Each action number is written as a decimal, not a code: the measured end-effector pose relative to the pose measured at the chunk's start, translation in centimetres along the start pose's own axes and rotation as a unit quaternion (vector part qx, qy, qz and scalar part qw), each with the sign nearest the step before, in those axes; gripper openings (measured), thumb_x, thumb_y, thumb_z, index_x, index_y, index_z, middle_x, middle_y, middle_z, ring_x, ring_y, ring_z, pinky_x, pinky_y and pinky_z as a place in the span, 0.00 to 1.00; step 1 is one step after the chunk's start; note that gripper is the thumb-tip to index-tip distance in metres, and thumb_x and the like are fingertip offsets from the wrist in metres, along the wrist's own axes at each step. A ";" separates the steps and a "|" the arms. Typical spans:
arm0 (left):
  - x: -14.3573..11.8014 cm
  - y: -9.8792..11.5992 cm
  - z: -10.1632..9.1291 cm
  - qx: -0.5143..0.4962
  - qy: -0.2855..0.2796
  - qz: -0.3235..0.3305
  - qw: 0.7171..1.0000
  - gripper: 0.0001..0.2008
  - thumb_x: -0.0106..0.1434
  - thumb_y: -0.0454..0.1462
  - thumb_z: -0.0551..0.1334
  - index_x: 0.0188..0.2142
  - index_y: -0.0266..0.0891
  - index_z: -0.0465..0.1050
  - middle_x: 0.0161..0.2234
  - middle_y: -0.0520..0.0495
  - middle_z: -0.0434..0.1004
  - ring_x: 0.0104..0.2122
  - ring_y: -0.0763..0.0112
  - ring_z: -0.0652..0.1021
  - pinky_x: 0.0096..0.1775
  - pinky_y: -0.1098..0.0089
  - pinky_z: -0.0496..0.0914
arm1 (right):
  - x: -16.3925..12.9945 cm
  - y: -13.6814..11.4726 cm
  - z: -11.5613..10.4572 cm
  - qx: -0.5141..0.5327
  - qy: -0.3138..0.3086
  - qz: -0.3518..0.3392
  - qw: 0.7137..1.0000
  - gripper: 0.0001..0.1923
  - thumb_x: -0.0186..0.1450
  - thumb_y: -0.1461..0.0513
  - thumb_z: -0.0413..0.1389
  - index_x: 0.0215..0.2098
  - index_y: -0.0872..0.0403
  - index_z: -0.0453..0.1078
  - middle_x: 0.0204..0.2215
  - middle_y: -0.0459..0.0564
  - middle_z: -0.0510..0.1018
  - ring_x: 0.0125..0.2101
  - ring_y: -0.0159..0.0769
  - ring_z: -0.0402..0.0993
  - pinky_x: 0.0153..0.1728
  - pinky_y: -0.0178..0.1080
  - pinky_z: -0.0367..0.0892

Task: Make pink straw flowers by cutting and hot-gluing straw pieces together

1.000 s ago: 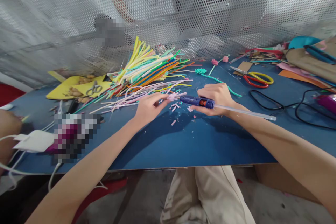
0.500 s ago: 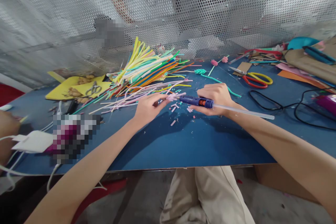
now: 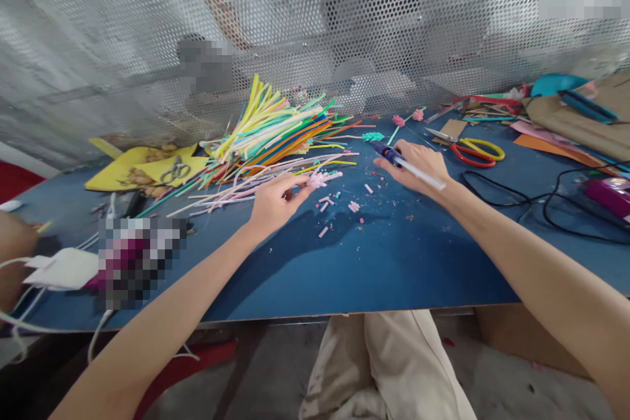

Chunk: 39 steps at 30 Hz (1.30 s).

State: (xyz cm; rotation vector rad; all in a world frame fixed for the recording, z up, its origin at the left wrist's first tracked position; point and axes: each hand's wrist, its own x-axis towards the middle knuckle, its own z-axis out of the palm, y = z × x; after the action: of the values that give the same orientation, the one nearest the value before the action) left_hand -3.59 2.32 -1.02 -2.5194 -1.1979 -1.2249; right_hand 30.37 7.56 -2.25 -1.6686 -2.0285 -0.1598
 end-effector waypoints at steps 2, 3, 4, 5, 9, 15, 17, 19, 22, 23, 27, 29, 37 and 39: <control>0.0 0.1 0.0 -0.008 -0.005 0.001 1.000 0.12 0.70 0.46 0.64 0.45 0.43 0.81 0.39 0.49 0.85 0.24 0.77 0.74 0.32 0.72 0.69 | 0.3 2.1 0.7 -0.029 -0.044 0.014 0.999 0.32 0.64 0.40 0.55 0.52 0.57 0.70 0.44 0.65 0.76 0.38 0.54 0.74 0.36 0.48 0.65; 0.0 0.2 0.0 -0.011 -0.008 0.001 1.000 0.12 0.70 0.46 0.63 0.45 0.44 0.81 0.39 0.50 0.85 0.25 0.77 0.74 0.32 0.71 0.69 | 0.4 3.0 0.9 -0.045 -0.059 0.020 0.997 0.34 0.64 0.43 0.56 0.57 0.59 0.67 0.48 0.70 0.73 0.43 0.59 0.72 0.39 0.53 0.66; 0.0 0.2 -0.1 -0.012 -0.012 0.002 1.000 0.12 0.70 0.46 0.63 0.45 0.44 0.81 0.39 0.50 0.85 0.25 0.76 0.75 0.32 0.71 0.69 | 0.3 3.7 1.1 -0.064 -0.065 0.020 0.996 0.34 0.64 0.47 0.56 0.60 0.60 0.64 0.51 0.72 0.71 0.47 0.64 0.70 0.42 0.58 0.65; 0.0 0.3 -0.1 -0.011 -0.016 0.004 1.000 0.12 0.70 0.46 0.63 0.45 0.44 0.81 0.39 0.50 0.84 0.26 0.76 0.76 0.33 0.71 0.69 | 0.3 4.1 1.1 -0.081 -0.062 0.011 0.995 0.32 0.65 0.51 0.55 0.62 0.60 0.63 0.54 0.73 0.69 0.50 0.67 0.67 0.45 0.62 0.63; 0.1 0.5 -0.2 -0.005 -0.026 0.011 1.000 0.13 0.72 0.45 0.61 0.45 0.41 0.81 0.39 0.47 0.84 0.32 0.73 0.79 0.36 0.71 0.71 | 0.2 3.2 0.2 -0.094 0.012 -0.075 0.993 0.22 0.69 0.59 0.49 0.59 0.54 0.68 0.57 0.67 0.68 0.55 0.65 0.61 0.50 0.64 0.56; 0.1 0.4 -0.3 -0.010 -0.033 0.014 0.999 0.13 0.73 0.44 0.59 0.44 0.40 0.81 0.40 0.47 0.84 0.36 0.71 0.81 0.39 0.71 0.71 | -0.4 -1.7 -0.3 0.010 -0.103 -0.233 0.967 0.20 0.68 0.44 0.54 0.41 0.51 0.75 0.42 0.54 0.79 0.45 0.49 0.70 0.46 0.48 0.60; 0.1 0.3 -0.3 -0.014 -0.031 0.014 0.999 0.13 0.73 0.43 0.59 0.44 0.40 0.81 0.39 0.47 0.84 0.36 0.71 0.80 0.39 0.71 0.71 | -0.8 -2.4 0.3 0.027 -0.123 -0.266 0.956 0.19 0.70 0.46 0.53 0.41 0.51 0.75 0.42 0.53 0.79 0.44 0.46 0.70 0.44 0.46 0.59; 0.1 0.4 -0.3 -0.016 -0.027 0.018 0.999 0.12 0.73 0.43 0.60 0.44 0.40 0.81 0.37 0.48 0.83 0.35 0.72 0.80 0.39 0.72 0.70 | -1.2 -2.7 0.9 0.037 -0.129 -0.286 0.949 0.17 0.73 0.50 0.50 0.40 0.52 0.74 0.41 0.53 0.79 0.42 0.44 0.70 0.43 0.44 0.59; 0.1 0.4 -0.4 -0.016 -0.030 0.018 0.999 0.13 0.72 0.44 0.60 0.44 0.40 0.81 0.36 0.49 0.83 0.33 0.72 0.79 0.36 0.72 0.68 | -1.4 -2.7 1.6 0.024 -0.128 -0.298 0.946 0.16 0.74 0.54 0.48 0.38 0.53 0.73 0.38 0.53 0.79 0.40 0.43 0.70 0.42 0.44 0.59; 0.1 0.5 -0.4 -0.014 -0.034 0.015 0.999 0.13 0.72 0.44 0.60 0.43 0.40 0.81 0.36 0.49 0.83 0.32 0.72 0.78 0.36 0.72 0.68 | -1.4 -2.8 1.8 0.018 -0.125 -0.299 0.946 0.16 0.74 0.55 0.47 0.37 0.53 0.72 0.37 0.53 0.78 0.39 0.44 0.70 0.41 0.44 0.60; 0.0 0.4 -0.4 0.001 -0.057 -0.008 0.998 0.16 0.74 0.45 0.57 0.42 0.39 0.81 0.37 0.48 0.83 0.31 0.73 0.78 0.35 0.72 0.67 | -1.1 -3.2 1.2 0.077 -0.082 -0.275 0.955 0.13 0.75 0.57 0.47 0.39 0.54 0.69 0.35 0.54 0.77 0.38 0.43 0.72 0.42 0.44 0.64; 0.0 0.3 -0.3 0.006 -0.065 -0.015 0.998 0.17 0.74 0.46 0.56 0.42 0.40 0.81 0.37 0.48 0.83 0.31 0.73 0.78 0.34 0.71 0.67 | -1.0 -3.6 0.3 0.138 -0.035 -0.246 0.959 0.11 0.75 0.58 0.47 0.40 0.53 0.69 0.35 0.53 0.77 0.37 0.41 0.73 0.42 0.44 0.67; 0.0 0.7 0.1 0.005 -0.066 0.003 0.998 0.15 0.74 0.44 0.57 0.41 0.41 0.81 0.37 0.50 0.84 0.33 0.72 0.79 0.36 0.71 0.68 | -2.3 -5.6 -2.8 0.251 0.169 -0.252 0.919 0.09 0.72 0.63 0.55 0.46 0.46 0.76 0.42 0.50 0.81 0.42 0.39 0.78 0.44 0.44 0.73; 0.0 0.8 0.1 0.009 -0.068 0.009 0.998 0.14 0.74 0.44 0.58 0.42 0.41 0.81 0.37 0.50 0.84 0.34 0.72 0.80 0.37 0.71 0.69 | -2.8 -6.1 -2.7 0.255 0.158 -0.302 0.905 0.12 0.72 0.64 0.55 0.48 0.44 0.77 0.43 0.48 0.82 0.42 0.38 0.78 0.44 0.44 0.74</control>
State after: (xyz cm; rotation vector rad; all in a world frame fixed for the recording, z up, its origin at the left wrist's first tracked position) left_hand -2.96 1.81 -0.95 -2.6315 -1.2059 -1.0484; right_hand 25.75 2.53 0.20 -0.6239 -2.0337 -0.0865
